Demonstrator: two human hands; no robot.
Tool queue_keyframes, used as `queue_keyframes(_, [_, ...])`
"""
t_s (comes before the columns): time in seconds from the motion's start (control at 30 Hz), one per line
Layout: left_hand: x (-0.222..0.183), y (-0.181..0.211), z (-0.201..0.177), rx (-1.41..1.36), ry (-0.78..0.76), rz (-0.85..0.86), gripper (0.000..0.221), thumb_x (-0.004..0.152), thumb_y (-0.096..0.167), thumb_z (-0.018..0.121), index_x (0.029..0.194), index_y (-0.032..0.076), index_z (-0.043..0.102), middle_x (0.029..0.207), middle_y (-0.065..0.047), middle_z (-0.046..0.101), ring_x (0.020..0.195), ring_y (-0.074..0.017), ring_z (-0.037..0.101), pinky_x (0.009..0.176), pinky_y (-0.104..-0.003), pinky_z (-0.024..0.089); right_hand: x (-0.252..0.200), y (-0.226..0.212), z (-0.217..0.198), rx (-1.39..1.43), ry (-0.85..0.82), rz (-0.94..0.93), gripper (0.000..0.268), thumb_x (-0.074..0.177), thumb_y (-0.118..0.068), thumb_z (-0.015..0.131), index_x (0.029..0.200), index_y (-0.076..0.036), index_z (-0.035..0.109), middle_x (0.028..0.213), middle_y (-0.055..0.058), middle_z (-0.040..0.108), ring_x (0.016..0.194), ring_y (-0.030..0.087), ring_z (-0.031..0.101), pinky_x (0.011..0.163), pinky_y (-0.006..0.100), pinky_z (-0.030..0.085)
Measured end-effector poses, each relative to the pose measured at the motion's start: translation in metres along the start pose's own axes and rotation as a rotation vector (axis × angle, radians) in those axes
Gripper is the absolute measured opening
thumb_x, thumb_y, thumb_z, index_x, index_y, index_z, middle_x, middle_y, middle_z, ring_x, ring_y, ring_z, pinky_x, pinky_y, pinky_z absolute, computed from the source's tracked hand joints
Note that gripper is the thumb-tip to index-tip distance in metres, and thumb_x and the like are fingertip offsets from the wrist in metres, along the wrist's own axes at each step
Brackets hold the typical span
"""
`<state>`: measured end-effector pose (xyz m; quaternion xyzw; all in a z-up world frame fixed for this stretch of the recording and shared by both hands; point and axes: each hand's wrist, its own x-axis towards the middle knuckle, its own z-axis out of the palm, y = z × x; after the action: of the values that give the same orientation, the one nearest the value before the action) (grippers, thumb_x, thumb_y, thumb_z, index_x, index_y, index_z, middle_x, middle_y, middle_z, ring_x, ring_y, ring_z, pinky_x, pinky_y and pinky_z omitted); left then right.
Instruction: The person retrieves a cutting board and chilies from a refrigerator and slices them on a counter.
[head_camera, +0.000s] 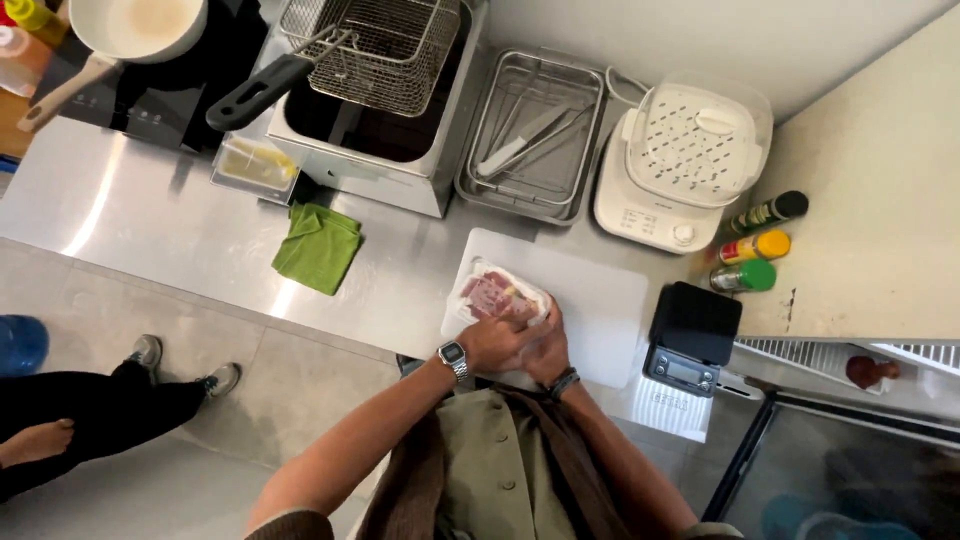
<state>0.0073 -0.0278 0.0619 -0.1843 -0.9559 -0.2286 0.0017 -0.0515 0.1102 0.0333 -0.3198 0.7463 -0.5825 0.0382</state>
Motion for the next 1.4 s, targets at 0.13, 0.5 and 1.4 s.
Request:
queue_keyframes(0.13, [0.0,0.011,-0.034,-0.022,-0.096,0.012,0.073,0.082,0.025,0.065,0.151,0.019,0.044,0.117,-0.019,0.072,0.126,-0.0373,0.064,0.113,-0.056,0.045,-0.023,0.04,-0.005,-0.205,-0.035,0.076,0.125,0.052,-0.038,0.095,0.152,0.002,0.032,0.137,0.023,0.05,0.13,0.043,0.051,0.117,0.052,0.038])
queue_keyframes(0.5, [0.003,0.011,-0.049,-0.164,-0.1,-0.072,0.065,0.088,0.025,0.063,0.148,0.015,0.04,0.115,-0.022,0.071,0.112,-0.0412,0.069,0.102,-0.057,0.052,-0.025,0.05,-0.008,-0.25,-0.041,0.195,0.13,0.047,-0.053,0.096,0.15,-0.002,0.036,0.135,0.022,0.053,0.128,0.042,0.053,0.116,0.052,0.038])
queue_keyframes(1.4, [0.044,-0.016,-0.026,0.234,0.539,-0.279,0.045,0.082,0.015,0.062,0.125,0.024,0.072,0.108,-0.009,0.074,0.099,-0.0326,0.074,0.086,-0.044,0.059,-0.019,0.028,-0.012,-0.503,-0.112,0.301,0.13,0.05,-0.054,0.094,0.15,0.0,0.031,0.154,0.028,0.038,0.147,0.044,0.034,0.126,0.053,0.026])
